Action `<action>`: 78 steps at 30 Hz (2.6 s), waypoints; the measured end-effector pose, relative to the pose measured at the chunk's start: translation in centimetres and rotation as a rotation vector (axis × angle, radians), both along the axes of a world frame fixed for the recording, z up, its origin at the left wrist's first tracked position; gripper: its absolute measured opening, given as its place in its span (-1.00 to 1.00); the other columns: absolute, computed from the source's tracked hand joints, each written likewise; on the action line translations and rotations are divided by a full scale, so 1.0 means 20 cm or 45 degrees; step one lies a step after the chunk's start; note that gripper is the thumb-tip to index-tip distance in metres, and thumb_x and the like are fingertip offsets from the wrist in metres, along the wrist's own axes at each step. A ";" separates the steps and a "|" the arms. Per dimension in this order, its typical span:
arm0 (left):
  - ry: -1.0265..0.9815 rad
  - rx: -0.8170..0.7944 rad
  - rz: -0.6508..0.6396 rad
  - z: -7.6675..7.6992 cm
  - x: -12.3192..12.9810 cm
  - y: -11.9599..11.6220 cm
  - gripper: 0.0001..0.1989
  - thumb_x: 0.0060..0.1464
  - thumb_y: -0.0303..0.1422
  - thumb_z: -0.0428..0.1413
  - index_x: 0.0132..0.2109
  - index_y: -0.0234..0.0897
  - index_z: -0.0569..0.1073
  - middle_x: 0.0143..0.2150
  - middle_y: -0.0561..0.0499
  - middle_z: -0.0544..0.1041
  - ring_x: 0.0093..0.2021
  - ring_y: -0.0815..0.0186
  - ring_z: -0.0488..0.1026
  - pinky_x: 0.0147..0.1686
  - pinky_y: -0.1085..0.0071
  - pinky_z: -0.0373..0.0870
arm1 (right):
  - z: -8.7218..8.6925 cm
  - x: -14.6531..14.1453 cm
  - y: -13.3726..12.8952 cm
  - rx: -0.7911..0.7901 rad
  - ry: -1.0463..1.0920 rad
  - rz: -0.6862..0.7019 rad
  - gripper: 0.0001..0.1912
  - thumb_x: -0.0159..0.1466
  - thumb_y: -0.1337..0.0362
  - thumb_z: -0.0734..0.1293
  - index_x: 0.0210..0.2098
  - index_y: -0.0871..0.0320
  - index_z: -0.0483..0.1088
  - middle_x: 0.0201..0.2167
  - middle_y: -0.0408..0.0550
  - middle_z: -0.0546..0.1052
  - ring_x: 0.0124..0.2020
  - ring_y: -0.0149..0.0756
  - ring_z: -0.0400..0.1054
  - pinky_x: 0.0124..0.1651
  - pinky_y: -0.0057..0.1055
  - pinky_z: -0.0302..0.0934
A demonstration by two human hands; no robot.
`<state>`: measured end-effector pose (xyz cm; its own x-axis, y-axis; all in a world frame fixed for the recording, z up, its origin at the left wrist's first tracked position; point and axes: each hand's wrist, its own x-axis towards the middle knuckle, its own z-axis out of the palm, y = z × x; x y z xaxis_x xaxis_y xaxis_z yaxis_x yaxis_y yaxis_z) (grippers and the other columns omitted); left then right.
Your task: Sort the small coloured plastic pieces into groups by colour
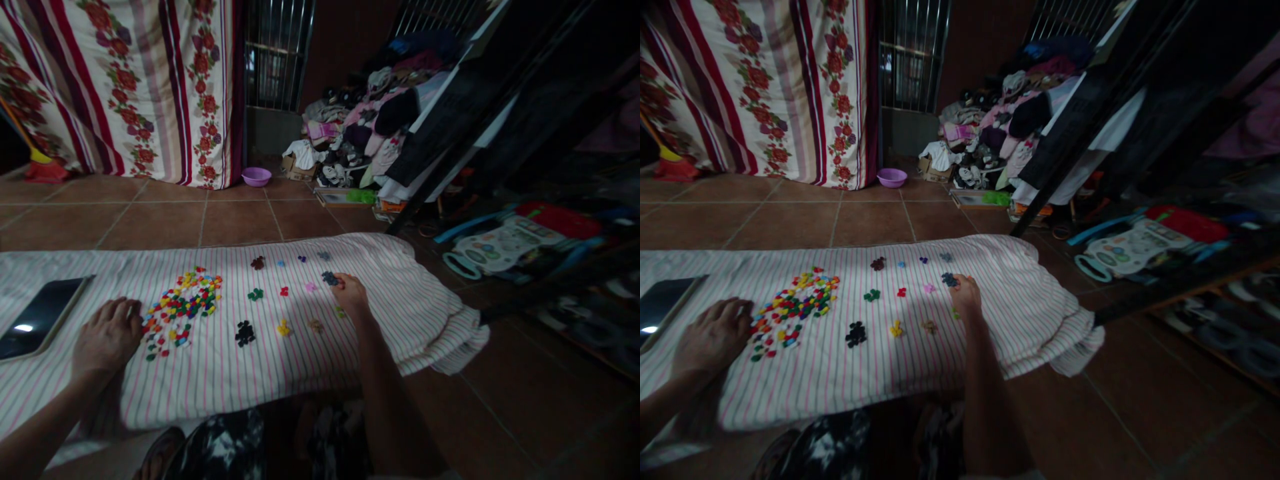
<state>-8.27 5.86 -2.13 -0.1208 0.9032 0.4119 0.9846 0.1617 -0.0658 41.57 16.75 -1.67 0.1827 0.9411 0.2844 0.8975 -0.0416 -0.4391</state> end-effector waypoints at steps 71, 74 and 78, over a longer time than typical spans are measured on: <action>-0.210 0.034 0.060 -0.02 0.02 0.01 -0.68 0.19 -0.35 -0.13 -0.03 -0.30 0.43 0.11 -0.21 0.44 0.18 0.04 0.31 0.07 0.12 0.28 | 0.06 -1.32 -0.09 -0.259 -0.249 1.205 -0.78 0.32 0.42 0.23 -0.20 0.12 0.51 -0.20 -0.03 0.47 -0.12 -0.31 0.32 0.02 -0.40 0.17; -0.208 0.023 0.059 -0.02 0.01 0.01 -0.66 0.19 -0.34 -0.14 -0.02 -0.32 0.42 0.12 -0.22 0.44 0.18 0.03 0.30 0.07 0.12 0.29 | 0.05 -1.31 -0.08 -0.276 -0.217 1.219 -0.78 0.32 0.41 0.24 -0.18 0.12 0.52 -0.20 -0.03 0.48 -0.12 -0.31 0.33 -0.01 -0.41 0.18; -0.207 0.051 0.039 -0.03 0.01 0.02 -0.68 0.18 -0.35 -0.12 -0.02 -0.30 0.42 0.10 -0.21 0.44 0.17 0.05 0.32 0.08 0.11 0.28 | 0.05 -1.31 -0.08 -0.270 -0.186 1.236 -0.75 0.32 0.44 0.23 -0.20 0.12 0.53 -0.24 -0.04 0.48 -0.15 -0.31 0.34 -0.06 -0.42 0.17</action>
